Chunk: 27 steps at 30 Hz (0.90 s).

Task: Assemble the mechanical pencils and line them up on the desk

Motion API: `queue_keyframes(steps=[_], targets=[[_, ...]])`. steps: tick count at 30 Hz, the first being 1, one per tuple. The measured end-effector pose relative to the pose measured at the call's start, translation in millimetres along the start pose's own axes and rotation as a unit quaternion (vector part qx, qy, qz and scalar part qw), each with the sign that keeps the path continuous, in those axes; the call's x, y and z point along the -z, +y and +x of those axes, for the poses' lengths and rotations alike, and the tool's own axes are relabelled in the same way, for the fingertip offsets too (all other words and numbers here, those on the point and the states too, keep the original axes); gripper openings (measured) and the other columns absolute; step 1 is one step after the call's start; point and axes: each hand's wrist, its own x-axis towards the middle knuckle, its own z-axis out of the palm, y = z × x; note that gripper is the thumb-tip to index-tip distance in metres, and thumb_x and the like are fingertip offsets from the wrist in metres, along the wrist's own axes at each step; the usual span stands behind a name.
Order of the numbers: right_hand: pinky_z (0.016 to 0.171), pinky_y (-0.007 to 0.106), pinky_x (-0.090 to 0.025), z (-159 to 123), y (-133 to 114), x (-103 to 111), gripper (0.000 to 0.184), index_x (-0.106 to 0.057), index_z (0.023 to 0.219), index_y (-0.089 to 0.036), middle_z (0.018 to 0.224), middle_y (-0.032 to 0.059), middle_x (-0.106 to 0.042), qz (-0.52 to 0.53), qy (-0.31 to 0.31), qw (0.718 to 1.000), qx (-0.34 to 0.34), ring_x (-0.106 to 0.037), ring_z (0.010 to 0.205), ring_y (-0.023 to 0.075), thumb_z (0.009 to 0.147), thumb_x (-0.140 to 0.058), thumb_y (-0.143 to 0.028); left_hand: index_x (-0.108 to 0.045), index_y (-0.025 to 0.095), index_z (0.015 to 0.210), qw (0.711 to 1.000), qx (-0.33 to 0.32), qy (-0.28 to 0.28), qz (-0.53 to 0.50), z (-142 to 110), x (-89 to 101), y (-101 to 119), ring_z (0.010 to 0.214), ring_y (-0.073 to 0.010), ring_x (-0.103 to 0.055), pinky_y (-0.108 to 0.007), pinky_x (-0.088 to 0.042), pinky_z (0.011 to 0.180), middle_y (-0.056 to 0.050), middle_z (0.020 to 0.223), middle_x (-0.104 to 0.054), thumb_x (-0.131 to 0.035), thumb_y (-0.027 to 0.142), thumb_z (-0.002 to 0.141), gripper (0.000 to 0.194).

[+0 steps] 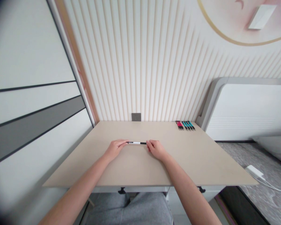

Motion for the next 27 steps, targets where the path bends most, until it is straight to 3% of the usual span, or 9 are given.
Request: queue_keyframes(steps=[7, 12, 17, 22, 27], targets=[[0.058, 0.024, -0.038, -0.9, -3.8, 0.2, 0.030, -0.063, 0.092, -0.018, 0.068, -0.0010, -0.059, 0.004, 0.008, 0.999, 0.039, -0.049, 0.060, 0.0122, 0.090, -0.050, -0.046, -0.071, 0.022, 0.104, 1.000, 0.021, 0.013, 0.011, -0.6, -1.2, -2.4, 0.092, -0.0194, -0.068, -0.031, -0.051, 0.087, -0.005, 0.101, -0.073, -0.051, 0.031, 0.093, 0.025], [0.065, 0.027, -0.043, 0.7, -3.2, 0.2, 0.030, -0.062, 0.109, -0.021, 0.077, 0.0015, -0.062, 0.015, 0.048, 0.998, 0.046, -0.054, 0.068, 0.0151, 0.087, -0.054, -0.040, -0.071, 0.022, 0.104, 0.999, 0.033, 0.007, 0.003, -0.6, -1.3, -0.2, 0.093, -0.0200, -0.068, -0.032, -0.052, 0.087, -0.004, 0.102, -0.073, -0.052, 0.030, 0.092, 0.024], [0.064, 0.027, -0.043, 3.9, 2.3, -0.8, 0.025, -0.064, 0.103, -0.020, 0.075, 0.0012, -0.064, 0.022, 0.067, 0.997, 0.032, -0.054, 0.066, 0.0146, 0.087, -0.054, -0.037, -0.071, 0.020, 0.104, 0.998, 0.055, 0.018, -0.002, -0.2, -0.2, 3.3, 0.089, -0.0198, -0.068, -0.030, -0.052, 0.083, -0.005, 0.097, -0.074, -0.051, 0.028, 0.092, 0.024], [0.062, 0.025, -0.041, 4.3, 4.0, 0.4, 0.023, -0.065, 0.091, -0.018, 0.069, 0.0002, -0.064, 0.024, 0.063, 0.998, 0.007, -0.054, 0.062, 0.0132, 0.089, -0.051, -0.036, -0.071, 0.020, 0.104, 0.999, 0.034, -0.002, 0.004, 0.3, 0.9, 2.7, 0.090, -0.0191, -0.068, -0.030, -0.050, 0.085, -0.005, 0.100, -0.073, -0.051, 0.027, 0.092, 0.024], [0.059, 0.024, -0.037, 1.5, -1.2, 1.2, 0.040, -0.060, 0.069, -0.018, 0.059, -0.0008, -0.057, -0.035, 0.029, 0.999, 0.017, -0.049, 0.056, 0.0118, 0.095, -0.039, -0.041, -0.071, 0.020, 0.103, 0.999, 0.033, 0.000, 0.008, 0.4, 1.6, 2.4, 0.089, -0.0188, -0.067, -0.030, -0.050, 0.086, -0.005, 0.099, -0.073, -0.051, 0.027, 0.092, 0.023]])
